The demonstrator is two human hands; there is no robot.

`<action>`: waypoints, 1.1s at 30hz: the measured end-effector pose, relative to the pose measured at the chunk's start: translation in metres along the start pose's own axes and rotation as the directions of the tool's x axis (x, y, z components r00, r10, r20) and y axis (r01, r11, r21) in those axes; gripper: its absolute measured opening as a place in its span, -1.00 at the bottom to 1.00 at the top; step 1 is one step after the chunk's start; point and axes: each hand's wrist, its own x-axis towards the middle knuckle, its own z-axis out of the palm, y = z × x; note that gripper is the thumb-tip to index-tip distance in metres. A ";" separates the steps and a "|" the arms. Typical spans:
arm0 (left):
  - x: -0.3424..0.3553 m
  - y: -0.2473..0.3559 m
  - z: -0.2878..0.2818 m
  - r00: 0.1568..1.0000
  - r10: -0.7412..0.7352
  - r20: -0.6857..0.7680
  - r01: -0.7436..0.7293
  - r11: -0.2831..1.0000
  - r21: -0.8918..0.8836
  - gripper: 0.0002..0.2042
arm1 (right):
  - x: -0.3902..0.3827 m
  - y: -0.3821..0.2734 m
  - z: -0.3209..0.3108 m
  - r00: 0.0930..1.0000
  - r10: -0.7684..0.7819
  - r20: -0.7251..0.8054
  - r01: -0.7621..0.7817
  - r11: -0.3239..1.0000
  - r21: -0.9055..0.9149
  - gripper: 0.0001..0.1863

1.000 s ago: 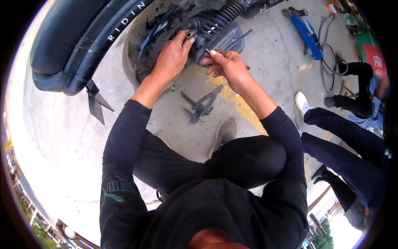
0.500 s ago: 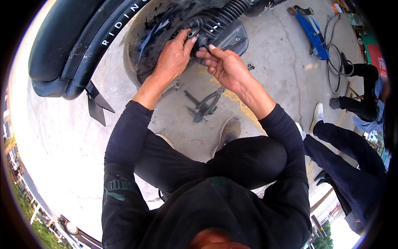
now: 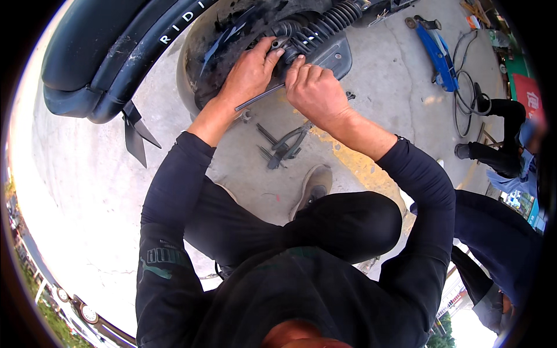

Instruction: The person uses a wrench to loosen and remove bolts from the rear suspension of a scooter. They detach the shock absorber and place it on the ground, then reattach it and tighten the bolts to secure it back in place.

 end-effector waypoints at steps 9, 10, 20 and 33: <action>0.001 0.006 0.000 1.000 -0.008 0.003 0.007 1.000 0.019 -0.67 | -0.010 0.001 0.009 0.988 0.126 -0.090 -0.111 0.982 0.153 -0.56; 0.000 0.007 0.000 1.000 -0.019 0.019 0.018 1.000 0.020 -0.67 | -0.010 -0.001 0.006 0.990 0.121 -0.065 -0.112 0.985 0.131 -0.56; 0.000 0.004 0.003 0.999 -0.038 0.002 0.038 0.999 0.014 -0.66 | -0.015 -0.006 0.004 0.990 0.134 -0.045 -0.126 0.980 0.154 -0.55; 0.000 0.002 0.003 1.000 -0.002 -0.006 0.002 1.000 0.020 -0.65 | -0.020 0.001 0.017 0.624 0.119 0.772 -0.371 -0.824 0.428 -0.69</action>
